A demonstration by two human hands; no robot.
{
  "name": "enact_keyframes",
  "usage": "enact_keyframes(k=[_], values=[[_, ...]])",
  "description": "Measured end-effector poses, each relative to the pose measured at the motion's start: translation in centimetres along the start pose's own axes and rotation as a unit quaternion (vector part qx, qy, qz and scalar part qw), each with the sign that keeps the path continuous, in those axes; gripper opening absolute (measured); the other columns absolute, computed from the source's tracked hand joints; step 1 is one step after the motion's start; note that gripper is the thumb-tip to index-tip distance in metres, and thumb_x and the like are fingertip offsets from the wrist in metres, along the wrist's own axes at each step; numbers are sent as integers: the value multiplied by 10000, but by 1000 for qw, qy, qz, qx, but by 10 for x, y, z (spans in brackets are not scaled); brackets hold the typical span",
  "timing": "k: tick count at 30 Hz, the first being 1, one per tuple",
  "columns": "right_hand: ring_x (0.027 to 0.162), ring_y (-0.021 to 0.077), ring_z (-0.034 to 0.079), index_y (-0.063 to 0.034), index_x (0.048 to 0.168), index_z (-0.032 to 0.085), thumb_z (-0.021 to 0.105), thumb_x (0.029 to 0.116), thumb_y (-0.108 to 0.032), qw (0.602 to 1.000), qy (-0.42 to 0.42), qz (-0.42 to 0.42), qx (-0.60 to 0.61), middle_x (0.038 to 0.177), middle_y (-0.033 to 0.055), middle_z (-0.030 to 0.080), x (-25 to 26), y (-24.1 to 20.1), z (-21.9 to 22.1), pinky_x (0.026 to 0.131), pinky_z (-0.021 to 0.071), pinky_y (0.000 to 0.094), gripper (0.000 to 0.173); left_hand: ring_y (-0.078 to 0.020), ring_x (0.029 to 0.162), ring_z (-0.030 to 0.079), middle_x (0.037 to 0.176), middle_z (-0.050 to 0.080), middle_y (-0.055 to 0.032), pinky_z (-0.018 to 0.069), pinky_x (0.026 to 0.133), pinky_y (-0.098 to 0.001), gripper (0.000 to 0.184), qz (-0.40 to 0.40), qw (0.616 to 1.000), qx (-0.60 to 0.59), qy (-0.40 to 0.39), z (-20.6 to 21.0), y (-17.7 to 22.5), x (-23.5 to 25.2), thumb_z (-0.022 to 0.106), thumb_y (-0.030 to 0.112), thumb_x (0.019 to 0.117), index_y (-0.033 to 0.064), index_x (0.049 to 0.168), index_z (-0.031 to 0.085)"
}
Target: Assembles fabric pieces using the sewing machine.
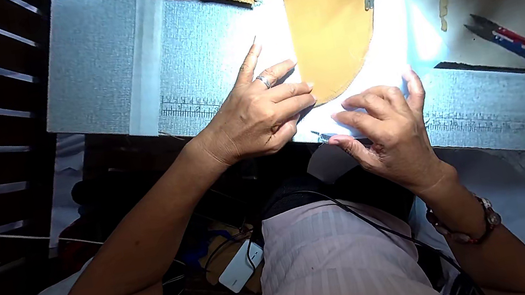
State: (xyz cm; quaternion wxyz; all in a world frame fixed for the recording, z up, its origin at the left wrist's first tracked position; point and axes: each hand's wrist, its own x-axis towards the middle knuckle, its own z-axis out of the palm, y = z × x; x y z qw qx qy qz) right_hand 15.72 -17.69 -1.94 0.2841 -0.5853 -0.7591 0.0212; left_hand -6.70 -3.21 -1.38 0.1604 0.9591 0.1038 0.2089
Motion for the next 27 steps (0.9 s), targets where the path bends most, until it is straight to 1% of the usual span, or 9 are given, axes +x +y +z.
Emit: enact_keyframes(k=[3, 5, 7, 10, 12, 16, 23, 25, 27], values=[[1075, 334, 654, -112, 1084, 791, 599, 988, -484, 1000, 16, 16, -7, 1092, 112, 729, 0, -1, 1, 1132, 217, 707, 430, -415, 1369, 524, 1251, 727, -104, 155, 1167, -722, 373, 6, 1000, -4, 0, 1, 0, 1, 448, 177, 976, 84, 1131, 775], [1062, 343, 651, -97, 1207, 750, 566, 988, -544, 998, 29, 46, -38, 1140, 148, 705, 0, -4, 4, 1131, 223, 701, 532, -411, 1395, 499, 1284, 715, -99, 167, 1181, -704, 381, 1, 1000, -9, -6, 0, 1, -1, 445, 187, 984, 84, 1140, 776], [1079, 361, 639, -103, 1299, 709, 464, 997, -630, 993, 23, 69, -90, 1178, 176, 679, 2, -4, 6, 1133, 224, 701, 655, -395, 1398, 501, 1302, 709, -81, 175, 1177, -711, 400, 2, 1000, -4, -8, 0, -1, 0, 432, 216, 986, 97, 1152, 776], [1053, 339, 647, -115, 1244, 740, 388, 1013, -645, 991, 31, 66, -115, 1133, 152, 700, 3, -1, 10, 1123, 253, 671, 677, -379, 1336, 564, 1259, 728, -65, 214, 1143, -734, 412, -4, 1000, 1, -4, 1, -2, 2, 433, 242, 981, 105, 1167, 774], [1032, 327, 653, -115, 1217, 752, 379, 1020, -637, 991, 35, 58, -113, 1094, 138, 708, 5, 2, 10, 1122, 259, 669, 671, -386, 1319, 576, 1237, 736, -71, 223, 1131, -740, 405, -2, 1000, 6, -4, 1, -3, 4, 437, 241, 976, 100, 1131, 783], [996, 329, 653, -113, 1171, 763, 386, 1016, -628, 991, 36, 45, -118, 1050, 129, 709, 9, 8, 9, 1114, 254, 677, 656, -385, 1317, 573, 1204, 744, -72, 206, 1134, -739, 384, 6, 1000, 11, -8, 2, -5, 9, 447, 234, 967, 110, 1083, 792], [991, 339, 647, -134, 1163, 769, 412, 1008, -624, 993, 21, 28, -115, 1022, 126, 701, 18, 25, 3, 1112, 242, 695, 626, -381, 1277, 596, 1140, 755, -82, 199, 1149, -716, 368, 13, 1000, 21, 14, 8, -9, 21, 453, 244, 980, 105, 1028, 789], [993, 338, 646, -144, 1171, 770, 430, 1007, -622, 994, 18, 18, -111, 1026, 128, 699, 20, 32, 1, 1115, 235, 701, 608, -380, 1287, 588, 1141, 753, -84, 191, 1156, -708, 356, 14, 999, 27, 17, 11, -11, 25, 453, 231, 981, 103, 1029, 782], [1016, 344, 645, -144, 1178, 769, 438, 1005, -618, 994, 12, 5, -110, 1060, 130, 703, 23, 38, -1, 1118, 220, 711, 603, -385, 1268, 601, 1114, 756, -90, 215, 1146, -706, 347, 19, 999, 36, 23, 14, -11, 29, 459, 221, 966, 99, 1016, 779]])
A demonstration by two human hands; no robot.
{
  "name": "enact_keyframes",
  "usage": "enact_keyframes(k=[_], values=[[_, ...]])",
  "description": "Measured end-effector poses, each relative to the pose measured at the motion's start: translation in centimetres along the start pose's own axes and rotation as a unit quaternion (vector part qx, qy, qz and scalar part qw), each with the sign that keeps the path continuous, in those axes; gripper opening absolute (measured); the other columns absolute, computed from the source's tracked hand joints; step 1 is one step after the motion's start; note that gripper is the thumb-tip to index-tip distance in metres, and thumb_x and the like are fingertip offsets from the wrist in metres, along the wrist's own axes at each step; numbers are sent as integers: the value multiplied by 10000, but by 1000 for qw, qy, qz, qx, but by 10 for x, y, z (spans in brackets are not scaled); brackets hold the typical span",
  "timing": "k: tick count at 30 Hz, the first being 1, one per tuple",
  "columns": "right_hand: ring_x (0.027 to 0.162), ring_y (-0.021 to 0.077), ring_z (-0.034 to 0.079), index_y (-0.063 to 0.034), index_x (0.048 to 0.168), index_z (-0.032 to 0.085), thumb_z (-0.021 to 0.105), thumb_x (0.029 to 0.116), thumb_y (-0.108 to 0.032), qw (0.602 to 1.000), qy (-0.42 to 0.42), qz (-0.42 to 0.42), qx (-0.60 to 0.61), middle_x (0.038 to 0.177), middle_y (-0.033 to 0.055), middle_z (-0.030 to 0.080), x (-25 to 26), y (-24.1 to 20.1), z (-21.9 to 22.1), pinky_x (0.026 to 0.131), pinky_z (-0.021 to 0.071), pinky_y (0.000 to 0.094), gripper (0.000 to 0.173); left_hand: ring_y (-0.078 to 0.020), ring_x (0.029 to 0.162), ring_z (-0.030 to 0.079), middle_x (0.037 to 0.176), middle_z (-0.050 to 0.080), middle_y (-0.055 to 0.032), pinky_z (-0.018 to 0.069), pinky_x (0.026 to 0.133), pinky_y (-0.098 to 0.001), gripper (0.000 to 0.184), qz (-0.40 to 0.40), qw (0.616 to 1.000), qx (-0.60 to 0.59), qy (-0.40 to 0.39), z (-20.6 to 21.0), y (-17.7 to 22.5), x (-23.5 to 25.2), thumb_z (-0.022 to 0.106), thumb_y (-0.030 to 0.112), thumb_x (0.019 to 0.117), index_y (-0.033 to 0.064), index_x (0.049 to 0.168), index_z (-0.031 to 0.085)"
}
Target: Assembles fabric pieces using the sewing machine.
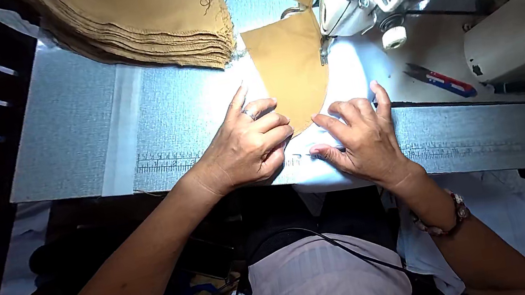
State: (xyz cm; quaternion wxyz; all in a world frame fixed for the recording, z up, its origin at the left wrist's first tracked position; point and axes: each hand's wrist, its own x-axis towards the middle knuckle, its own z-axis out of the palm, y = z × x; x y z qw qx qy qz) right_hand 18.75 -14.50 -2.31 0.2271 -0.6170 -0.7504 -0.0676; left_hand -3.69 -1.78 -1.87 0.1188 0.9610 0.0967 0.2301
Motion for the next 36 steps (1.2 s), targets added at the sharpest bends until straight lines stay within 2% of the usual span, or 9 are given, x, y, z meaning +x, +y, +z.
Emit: enact_keyframes(k=[3, 7, 10, 16, 23, 28, 31, 33, 36], values=[[1106, 359, 655, -134, 1166, 771, 458, 990, -620, 1000, -22, -19, 6, 1168, 117, 723, 3, -4, -5, 1133, 173, 756, 604, -393, 1268, 598, 1104, 751, -105, 222, 1144, -707, 335, -1, 1000, 5, 0, 3, 0, 6, 467, 221, 961, 86, 1001, 771], [982, 335, 662, -103, 1093, 773, 446, 994, -612, 1000, -20, -21, 6, 945, 91, 704, 2, -18, -6, 1119, 185, 757, 613, -390, 1274, 597, 1114, 747, -111, 221, 1145, -714, 336, -14, 1000, 17, -8, 9, 2, 16, 459, 220, 960, 78, 1008, 760], [980, 357, 653, -93, 1060, 772, 411, 1013, -596, 999, -27, 7, -15, 902, 105, 684, 1, -17, -10, 1116, 165, 769, 621, -387, 1252, 608, 1109, 741, -118, 217, 1150, -712, 323, -29, 999, 14, -5, 13, 4, 23, 474, 217, 963, 68, 1026, 753], [1168, 425, 638, -68, 1103, 761, 387, 1036, -582, 997, -52, 43, -43, 1070, 153, 728, 3, -6, -16, 1132, 127, 800, 639, -404, 1213, 619, 1061, 734, -129, 218, 1146, -718, 315, -64, 998, 21, 21, 25, 7, 44, 474, 195, 971, 52, 1015, 751], [1396, 489, 465, -36, 1226, 710, 407, 1068, -484, 992, -98, 71, -40, 1305, 199, 671, 13, 19, -29, 1148, 94, 799, 563, -380, 1230, 611, 1106, 733, -117, 146, 1167, -724, 353, -120, 992, 14, 34, 36, 6, 65, 454, 199, 984, 68, 1077, 769], [1459, 495, 375, -25, 1361, 630, 415, 1095, -401, 988, -133, 84, -8, 1440, 218, 582, 21, 33, -41, 1169, 107, 773, 509, -393, 1282, 565, 1167, 727, -96, 64, 1149, -761, 406, -179, 984, 11, 18, 39, 3, 80, 424, 198, 983, 98, 1180, 765], [1444, 489, 405, -83, 1364, 658, 435, 1066, -447, 989, -109, 96, -19, 1433, 180, 607, 36, 62, -17, 1163, 68, 785, 520, -394, 1306, 542, 1188, 722, -85, 34, 1142, -769, 418, -203, 979, 13, 11, 39, -2, 90, 417, 196, 989, 121, 1214, 760], [1433, 490, 419, -79, 1379, 643, 449, 1078, -427, 990, -106, 92, -12, 1432, 171, 609, 40, 70, -14, 1170, 110, 764, 500, -388, 1310, 537, 1182, 724, -80, 26, 1141, -766, 417, -213, 977, 14, 16, 41, -7, 95, 419, 191, 985, 122, 1205, 767], [1449, 474, 411, -92, 1376, 648, 455, 1059, -447, 994, -75, 76, -3, 1462, 160, 591, 44, 79, -7, 1174, 83, 769, 514, -409, 1365, 496, 1247, 710, -82, 13, 1136, -777, 433, -228, 973, 18, 12, 42, -13, 102, 403, 197, 989, 116, 1225, 756]])
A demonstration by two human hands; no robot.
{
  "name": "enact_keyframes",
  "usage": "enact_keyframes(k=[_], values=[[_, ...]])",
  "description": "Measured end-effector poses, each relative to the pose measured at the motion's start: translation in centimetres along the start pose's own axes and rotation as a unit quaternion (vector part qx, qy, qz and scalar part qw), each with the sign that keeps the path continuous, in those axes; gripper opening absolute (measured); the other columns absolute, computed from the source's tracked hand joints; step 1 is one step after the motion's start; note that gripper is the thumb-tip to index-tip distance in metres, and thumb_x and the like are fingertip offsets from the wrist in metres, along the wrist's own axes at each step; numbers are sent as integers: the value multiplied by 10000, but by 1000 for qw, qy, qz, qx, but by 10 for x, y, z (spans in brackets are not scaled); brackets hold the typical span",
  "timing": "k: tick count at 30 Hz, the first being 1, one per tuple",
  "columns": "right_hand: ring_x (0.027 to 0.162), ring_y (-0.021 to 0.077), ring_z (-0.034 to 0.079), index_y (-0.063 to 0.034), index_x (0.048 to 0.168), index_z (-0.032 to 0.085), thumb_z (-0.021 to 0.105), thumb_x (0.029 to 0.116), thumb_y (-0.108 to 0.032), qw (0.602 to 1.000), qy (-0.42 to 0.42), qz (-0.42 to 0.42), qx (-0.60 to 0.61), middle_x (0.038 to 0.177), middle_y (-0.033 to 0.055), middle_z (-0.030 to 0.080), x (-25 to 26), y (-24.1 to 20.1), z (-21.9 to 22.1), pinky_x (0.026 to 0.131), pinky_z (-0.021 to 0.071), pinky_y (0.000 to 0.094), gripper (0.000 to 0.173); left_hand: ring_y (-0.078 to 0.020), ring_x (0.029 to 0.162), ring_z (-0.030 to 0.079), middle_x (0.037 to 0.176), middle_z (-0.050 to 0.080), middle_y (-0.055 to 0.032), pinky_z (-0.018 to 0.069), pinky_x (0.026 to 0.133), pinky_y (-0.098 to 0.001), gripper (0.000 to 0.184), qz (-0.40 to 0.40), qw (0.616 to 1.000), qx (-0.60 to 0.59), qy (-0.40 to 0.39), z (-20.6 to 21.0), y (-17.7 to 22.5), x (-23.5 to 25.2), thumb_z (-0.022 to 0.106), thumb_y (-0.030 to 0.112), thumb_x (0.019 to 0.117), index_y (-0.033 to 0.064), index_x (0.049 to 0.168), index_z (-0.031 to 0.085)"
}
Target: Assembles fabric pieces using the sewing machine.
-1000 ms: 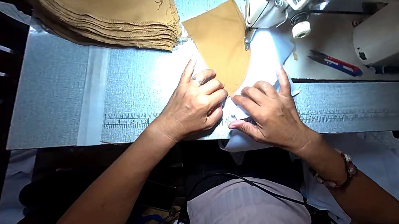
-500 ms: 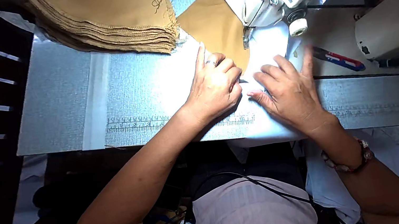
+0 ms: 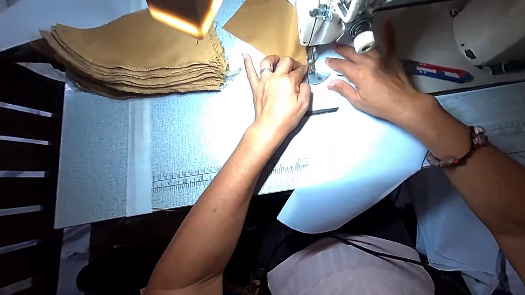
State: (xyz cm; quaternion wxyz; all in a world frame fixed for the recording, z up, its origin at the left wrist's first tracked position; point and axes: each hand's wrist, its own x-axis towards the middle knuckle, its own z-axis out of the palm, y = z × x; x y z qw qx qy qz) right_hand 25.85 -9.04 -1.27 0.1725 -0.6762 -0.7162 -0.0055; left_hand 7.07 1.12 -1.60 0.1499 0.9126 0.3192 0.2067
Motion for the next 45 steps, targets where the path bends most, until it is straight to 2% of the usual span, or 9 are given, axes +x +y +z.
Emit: enact_keyframes(k=[3, 8, 12, 17, 21, 24, 28, 33, 45], values=[[1504, 430, 333, -70, 1461, 557, 483, 1049, -381, 998, -18, -15, 55, 1566, 169, 472, -24, -14, -20, 1199, 134, 714, 522, -447, 1514, 290, 1483, 583, -66, -10, 1153, -782, 465, -30, 998, -11, -54, -14, 17, -14, 389, 223, 1005, 127, 1365, 666], [1281, 367, 613, -58, 1000, 793, 584, 944, -235, 973, 49, -125, 186, 1215, 175, 723, -73, -5, -23, 1135, 408, 565, 280, -419, 1359, 529, 1272, 707, -93, 287, 1108, -752, 280, 95, 987, -93, -92, -19, 73, -106, 614, 152, 962, 121, 1213, 734], [1323, 387, 586, -156, 1212, 759, 498, 976, -384, 975, -45, -158, 152, 1326, 142, 687, -78, -17, -17, 1095, 373, 694, 420, -443, 1489, 354, 1502, 570, -51, 148, 1108, -814, 473, 64, 976, -110, -179, -35, 39, -110, 589, -44, 940, 190, 1336, 700], [1405, 493, 466, -78, 1399, 635, 344, 1041, -529, 996, -10, -73, 41, 1472, 260, 548, -69, -54, 14, 1118, 256, 768, 646, -478, 1426, 434, 1461, 574, -198, 260, 1151, -715, 457, -41, 987, 153, -35, -77, 2, -112, 613, -1, 954, 137, 1389, 642], [1449, 538, 373, -26, 1447, 572, 295, 1059, -509, 1000, 2, -1, 15, 1512, 309, 478, -70, -73, 23, 1144, 219, 757, 678, -440, 889, 683, 999, 700, -242, 512, 744, -602, 723, -228, 966, 117, -20, -113, 8, -140, 457, 560, 1025, 40, 1527, 457], [1453, 537, 367, -35, 1448, 574, 298, 1064, -496, 1000, 5, 10, 11, 1513, 308, 477, -71, -83, 26, 1144, 205, 766, 660, -103, 580, 538, 735, 603, -2, 468, 548, -279, 705, -217, 970, -106, 12, -113, -5, -150, 554, 493, 1009, 55, 1542, 410], [1455, 530, 369, -81, 1439, 597, 312, 1063, -497, 1000, 9, 23, 15, 1515, 293, 483, -74, -95, 29, 1146, 196, 768, 630, -37, 754, 675, 940, 696, -20, 578, 701, -175, 757, -159, 921, -331, 128, -98, -1, -155, 692, -2, 888, 22, 1558, 339], [1479, 532, 320, -86, 1495, 534, 340, 1061, -467, 998, -3, 65, 20, 1570, 291, 412, -74, -105, 27, 1155, 161, 761, 609, -195, 947, 650, 932, 723, -112, 498, 866, -292, 163, -28, 972, -38, 229, -81, 13, -176, 676, 65, 923, 21, 1044, 775], [1518, 490, 268, -22, 1472, 535, 379, 1039, -409, 995, -17, 90, 33, 1615, 275, 345, -69, -108, 24, 1181, 127, 729, 601, -255, 1187, 644, 1115, 727, -147, 489, 1055, -381, 162, 3, 977, -75, 198, -63, 8, -197, 599, 89, 985, 34, 970, 750]])
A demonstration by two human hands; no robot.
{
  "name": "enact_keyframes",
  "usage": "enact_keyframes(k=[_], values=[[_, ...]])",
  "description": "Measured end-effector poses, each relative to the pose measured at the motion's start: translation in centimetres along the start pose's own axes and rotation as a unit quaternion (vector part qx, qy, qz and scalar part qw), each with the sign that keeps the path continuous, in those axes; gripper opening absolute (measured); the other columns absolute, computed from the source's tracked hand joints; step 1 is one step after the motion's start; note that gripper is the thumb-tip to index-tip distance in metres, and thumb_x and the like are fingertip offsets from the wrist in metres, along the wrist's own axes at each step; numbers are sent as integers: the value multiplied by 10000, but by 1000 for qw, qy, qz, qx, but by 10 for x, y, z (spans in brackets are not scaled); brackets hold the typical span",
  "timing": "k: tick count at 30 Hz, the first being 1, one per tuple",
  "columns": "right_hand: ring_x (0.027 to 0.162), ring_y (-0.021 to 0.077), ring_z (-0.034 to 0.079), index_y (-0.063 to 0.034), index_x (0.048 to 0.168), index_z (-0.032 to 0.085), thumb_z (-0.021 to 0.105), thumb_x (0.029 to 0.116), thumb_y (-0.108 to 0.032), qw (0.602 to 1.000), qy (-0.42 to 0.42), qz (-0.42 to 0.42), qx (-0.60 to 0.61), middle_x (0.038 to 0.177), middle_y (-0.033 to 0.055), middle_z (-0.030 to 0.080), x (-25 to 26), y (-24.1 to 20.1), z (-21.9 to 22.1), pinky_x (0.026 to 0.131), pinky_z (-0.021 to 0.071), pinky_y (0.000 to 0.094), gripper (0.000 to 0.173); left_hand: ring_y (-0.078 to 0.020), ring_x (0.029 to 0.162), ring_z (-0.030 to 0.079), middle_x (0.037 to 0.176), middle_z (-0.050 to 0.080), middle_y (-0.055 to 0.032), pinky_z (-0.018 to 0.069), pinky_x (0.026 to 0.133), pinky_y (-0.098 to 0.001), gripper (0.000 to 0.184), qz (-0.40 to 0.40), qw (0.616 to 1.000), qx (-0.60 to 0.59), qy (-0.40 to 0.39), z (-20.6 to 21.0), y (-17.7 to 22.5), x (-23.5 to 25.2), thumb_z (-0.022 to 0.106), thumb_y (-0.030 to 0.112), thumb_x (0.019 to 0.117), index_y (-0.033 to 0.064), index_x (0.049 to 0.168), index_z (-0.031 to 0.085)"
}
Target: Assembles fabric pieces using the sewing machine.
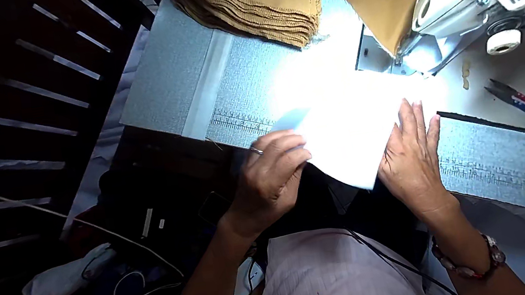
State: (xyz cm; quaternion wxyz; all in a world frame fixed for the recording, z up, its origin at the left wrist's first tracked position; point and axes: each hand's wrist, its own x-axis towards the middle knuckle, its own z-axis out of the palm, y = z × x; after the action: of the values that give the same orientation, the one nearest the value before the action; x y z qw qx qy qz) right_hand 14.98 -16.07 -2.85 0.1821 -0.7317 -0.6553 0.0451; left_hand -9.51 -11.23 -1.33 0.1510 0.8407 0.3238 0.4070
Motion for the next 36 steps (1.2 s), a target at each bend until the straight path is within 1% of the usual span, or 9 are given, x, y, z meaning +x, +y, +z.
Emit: enact_keyframes(k=[5, 7, 11, 15, 19, 22, 28, 31, 36], values=[[1466, 371, 394, 107, 1426, 463, 467, 1038, -176, 973, 182, -7, 142, 1498, 293, 474, 6, 16, -14, 1215, 284, 503, 480, -352, 1408, 504, 1380, 640, -184, 323, 1198, -564, 247, -46, 983, -81, -157, -9, 3, -2, 558, 159, 974, 50, 875, 756], [1501, 352, 349, 103, 1364, 467, 438, 1070, -195, 957, 234, -95, 142, 1466, 292, 495, 12, 17, -19, 1251, 209, 494, 420, -339, 1478, 411, 1448, 593, -166, 220, 1230, -598, 250, -47, 973, -108, -197, -11, 2, 1, 564, 184, 969, 84, 862, 766], [1435, 401, 450, -33, 1352, 631, 570, 1002, -430, 959, 99, -221, 149, 1436, 239, 573, 33, 18, -6, 1205, 263, 624, 533, -353, 1539, 285, 1526, 524, -147, 87, 1207, -691, 254, -58, 958, -103, -263, -13, -9, 7, 568, 233, 930, 150, 791, 764], [1447, 420, 440, -167, 1425, 621, 427, 990, -592, 978, -2, -196, 68, 1506, 208, 531, 39, 21, 7, 1160, 253, 713, 638, -457, 1552, 156, 1609, 408, -160, -27, 1073, -835, 339, -124, 936, -38, -327, -35, -27, 28, 619, 421, 912, 165, 746, 767], [1462, 444, 407, -177, 1433, 617, 373, 997, -625, 983, 8, -181, 42, 1523, 210, 514, 38, 20, 10, 1163, 250, 702, 671, -409, 1434, 447, 1427, 595, -211, 280, 1179, -619, 367, -74, 976, -21, -206, -47, -43, 90, 620, 377, 945, 54, 814, 734], [1468, 435, 402, -179, 1433, 615, 377, 994, -629, 983, 5, -177, 40, 1528, 206, 510, 38, 19, 10, 1170, 243, 694, 672, -275, 1187, 647, 1199, 691, -215, 490, 1037, -386, 242, -32, 993, 57, -99, -32, -50, 160, 634, 183, 970, -26, 964, 757], [1478, 427, 391, -184, 1436, 614, 402, 986, -629, 985, 0, -167, 46, 1536, 195, 505, 37, 20, 10, 1177, 233, 694, 667, -406, 1282, 556, 1291, 619, -281, 395, 1105, -546, 387, -201, 951, 136, -193, 14, -78, 243, 667, 269, 993, -74, 1172, 668], [1481, 419, 387, -199, 1443, 608, 394, 985, -638, 985, -3, -165, 42, 1540, 182, 504, 37, 20, 11, 1183, 231, 685, 670, -425, 1261, 568, 1271, 628, -271, 425, 1068, -595, 383, -181, 947, 178, -195, 41, -113, 245, 709, 317, 948, -49, 1061, 713], [1473, 424, 399, -191, 1434, 617, 407, 986, -627, 984, 4, -170, 50, 1534, 191, 508, 37, 20, 10, 1178, 236, 688, 659, -331, 1131, 632, 1153, 668, -247, 455, 1013, -496, 284, -209, 964, 85, -142, 23, -81, 231, 590, 192, 1032, -77, 1074, 671]])
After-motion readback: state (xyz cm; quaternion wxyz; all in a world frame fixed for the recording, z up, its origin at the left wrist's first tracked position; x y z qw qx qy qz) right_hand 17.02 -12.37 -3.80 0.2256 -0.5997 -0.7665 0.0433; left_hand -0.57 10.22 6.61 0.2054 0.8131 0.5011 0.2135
